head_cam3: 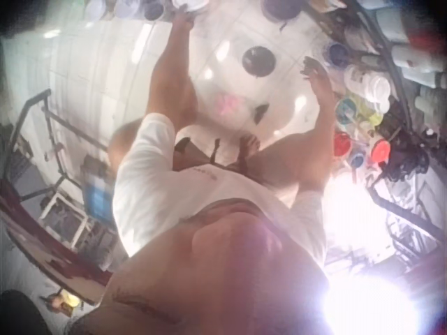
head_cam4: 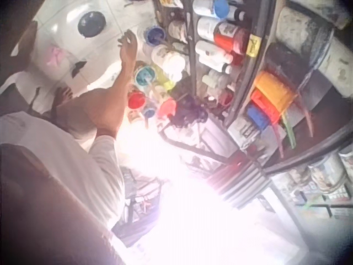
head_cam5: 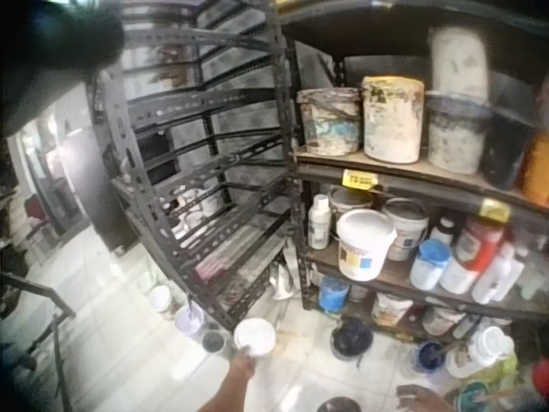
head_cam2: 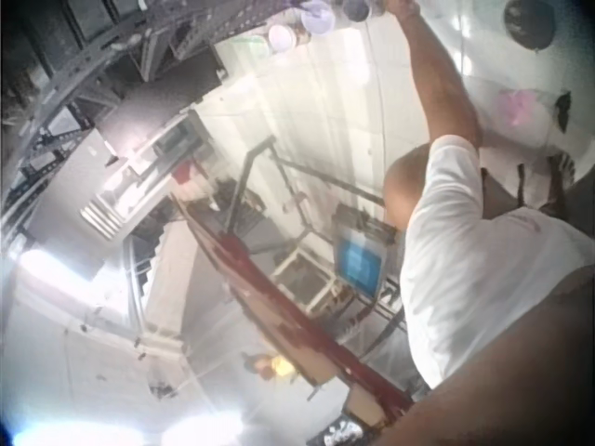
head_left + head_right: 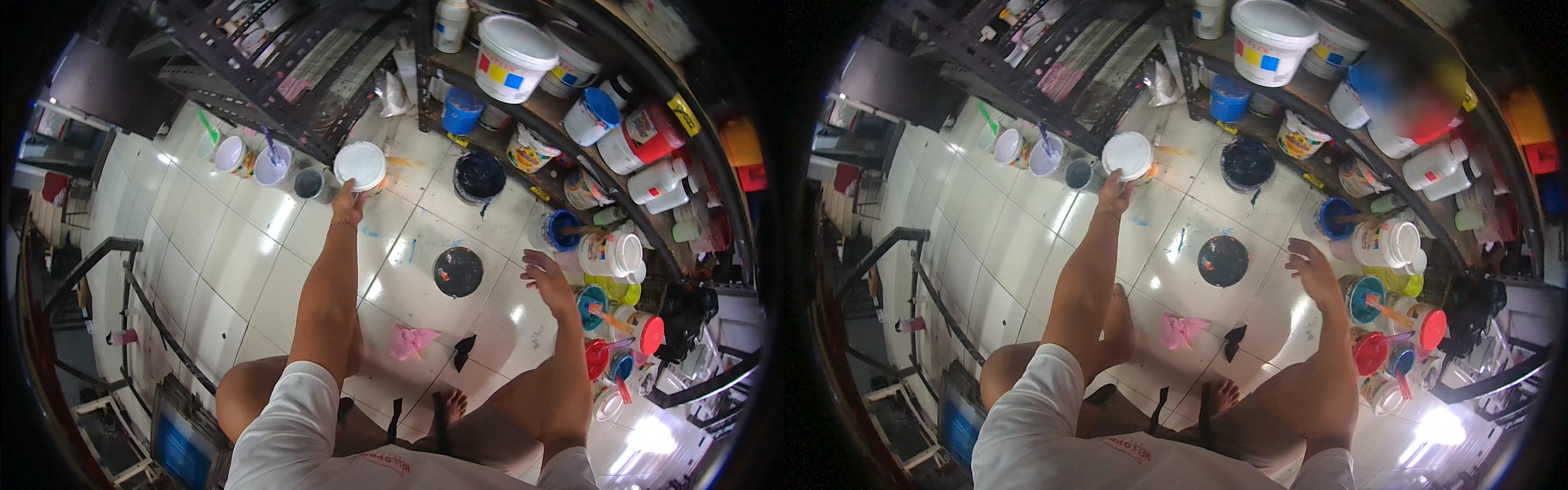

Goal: The person moves several printing frames between tables and a storage rack, wipes their hands with a cloth, and then sorts through multiple paint containers and bottles on a floor-level shelf.

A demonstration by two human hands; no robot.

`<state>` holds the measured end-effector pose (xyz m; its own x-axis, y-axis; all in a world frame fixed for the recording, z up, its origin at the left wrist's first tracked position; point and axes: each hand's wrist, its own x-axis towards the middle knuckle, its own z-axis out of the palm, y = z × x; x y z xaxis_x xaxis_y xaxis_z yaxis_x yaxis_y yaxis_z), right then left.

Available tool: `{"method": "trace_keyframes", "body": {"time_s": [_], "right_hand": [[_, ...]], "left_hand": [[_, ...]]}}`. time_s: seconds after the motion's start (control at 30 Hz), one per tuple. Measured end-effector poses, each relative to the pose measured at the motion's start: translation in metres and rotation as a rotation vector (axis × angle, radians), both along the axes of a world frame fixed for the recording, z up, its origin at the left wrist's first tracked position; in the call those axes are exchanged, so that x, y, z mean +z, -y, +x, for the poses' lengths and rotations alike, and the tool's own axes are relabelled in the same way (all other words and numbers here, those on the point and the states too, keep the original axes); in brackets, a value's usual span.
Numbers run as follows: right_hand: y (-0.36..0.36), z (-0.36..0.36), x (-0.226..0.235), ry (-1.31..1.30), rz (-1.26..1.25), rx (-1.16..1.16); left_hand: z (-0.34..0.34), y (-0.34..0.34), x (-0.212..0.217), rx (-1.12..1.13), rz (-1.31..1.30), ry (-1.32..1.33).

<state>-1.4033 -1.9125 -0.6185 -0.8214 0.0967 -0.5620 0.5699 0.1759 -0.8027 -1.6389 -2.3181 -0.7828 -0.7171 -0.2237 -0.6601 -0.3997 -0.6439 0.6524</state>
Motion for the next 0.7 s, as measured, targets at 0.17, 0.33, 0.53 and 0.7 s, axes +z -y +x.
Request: {"method": "trace_keyframes", "body": {"time_s": [0.17, 0.33, 0.53, 0.7], "right_hand": [[0.006, -0.015, -0.022, -0.166, 0.328, 0.228], [0.014, -0.020, -0.008, -0.170, 0.379, 0.272], [0.021, -0.024, 0.017, -0.103, 0.355, 0.287], [0.025, -0.019, 0.014, -0.108, 0.321, 0.296]], "left_hand": [[0.011, -0.012, -0.008, 0.034, 0.030, -0.094], [0.035, -0.019, -0.015, -0.043, 0.052, -0.140], [0.037, -0.068, -0.034, -0.144, 0.186, -0.156], [-0.005, -0.126, -0.023, -0.265, 0.031, -0.146]]}}
